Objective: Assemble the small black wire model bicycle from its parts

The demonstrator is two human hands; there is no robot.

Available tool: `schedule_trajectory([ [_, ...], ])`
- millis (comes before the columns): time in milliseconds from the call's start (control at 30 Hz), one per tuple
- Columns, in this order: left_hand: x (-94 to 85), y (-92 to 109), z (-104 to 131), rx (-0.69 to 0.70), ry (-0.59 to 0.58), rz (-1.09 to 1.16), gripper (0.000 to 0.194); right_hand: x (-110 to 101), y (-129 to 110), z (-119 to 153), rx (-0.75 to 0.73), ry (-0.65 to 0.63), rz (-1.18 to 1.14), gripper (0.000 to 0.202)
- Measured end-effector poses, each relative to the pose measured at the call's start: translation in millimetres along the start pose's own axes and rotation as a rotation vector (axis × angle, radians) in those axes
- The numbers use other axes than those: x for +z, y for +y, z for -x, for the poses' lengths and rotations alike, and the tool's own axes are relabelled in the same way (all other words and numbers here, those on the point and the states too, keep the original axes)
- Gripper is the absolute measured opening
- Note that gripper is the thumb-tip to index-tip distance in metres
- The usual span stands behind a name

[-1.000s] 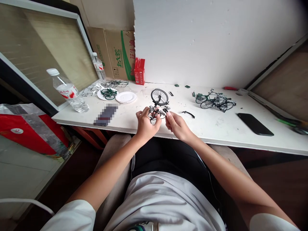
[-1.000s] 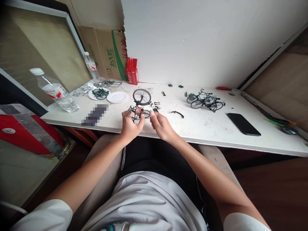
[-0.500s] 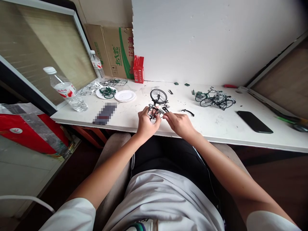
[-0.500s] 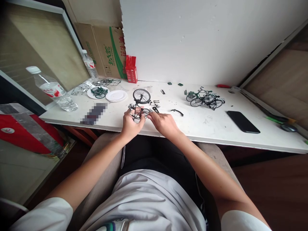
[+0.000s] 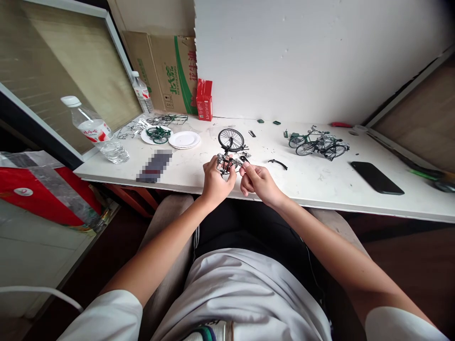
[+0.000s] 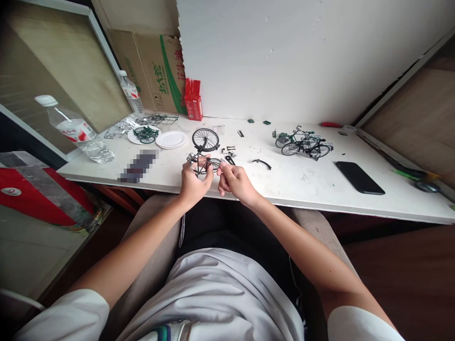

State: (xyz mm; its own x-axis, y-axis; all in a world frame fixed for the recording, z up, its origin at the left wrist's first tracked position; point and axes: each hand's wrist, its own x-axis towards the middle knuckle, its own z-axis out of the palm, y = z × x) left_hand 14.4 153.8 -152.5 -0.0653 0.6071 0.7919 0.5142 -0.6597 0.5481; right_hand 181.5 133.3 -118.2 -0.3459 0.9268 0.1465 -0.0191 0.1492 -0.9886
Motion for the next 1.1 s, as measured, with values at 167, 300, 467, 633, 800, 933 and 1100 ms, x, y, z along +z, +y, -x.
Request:
schedule_trajectory([
  [167,-1.6,0,-2,0.03,0.004,-0.041,0.019,5,-1,1,0.058,0.012,-0.102,0.061],
  [300,-4.5,0,-5,0.061,-0.022,-0.07,0.022,4,0,1,-0.002,0.078,0.043,0.062],
  [467,-8.6,6,-9,0.083,-0.02,-0.074,0.022,-7,6,3,-0.381,0.182,0.643,0.041],
  [633,-12.7,15,-13,0.094,-0.013,-0.058,0.018,-22,5,0,-0.684,0.196,1.056,0.029],
  [800,-17.8,29,-16,0.087,-0.004,-0.032,0.018,-28,-3,1,-0.835,0.238,1.27,0.024],
  [933,-20.6,38,-18,0.025,-0.008,0.117,0.022,-31,-10,3,-0.878,0.25,1.329,0.024],
  [1100,-21.5,41,-18,-0.009,0.001,0.229,0.019,-31,-16,4,-0.932,0.244,1.306,0.023],
])
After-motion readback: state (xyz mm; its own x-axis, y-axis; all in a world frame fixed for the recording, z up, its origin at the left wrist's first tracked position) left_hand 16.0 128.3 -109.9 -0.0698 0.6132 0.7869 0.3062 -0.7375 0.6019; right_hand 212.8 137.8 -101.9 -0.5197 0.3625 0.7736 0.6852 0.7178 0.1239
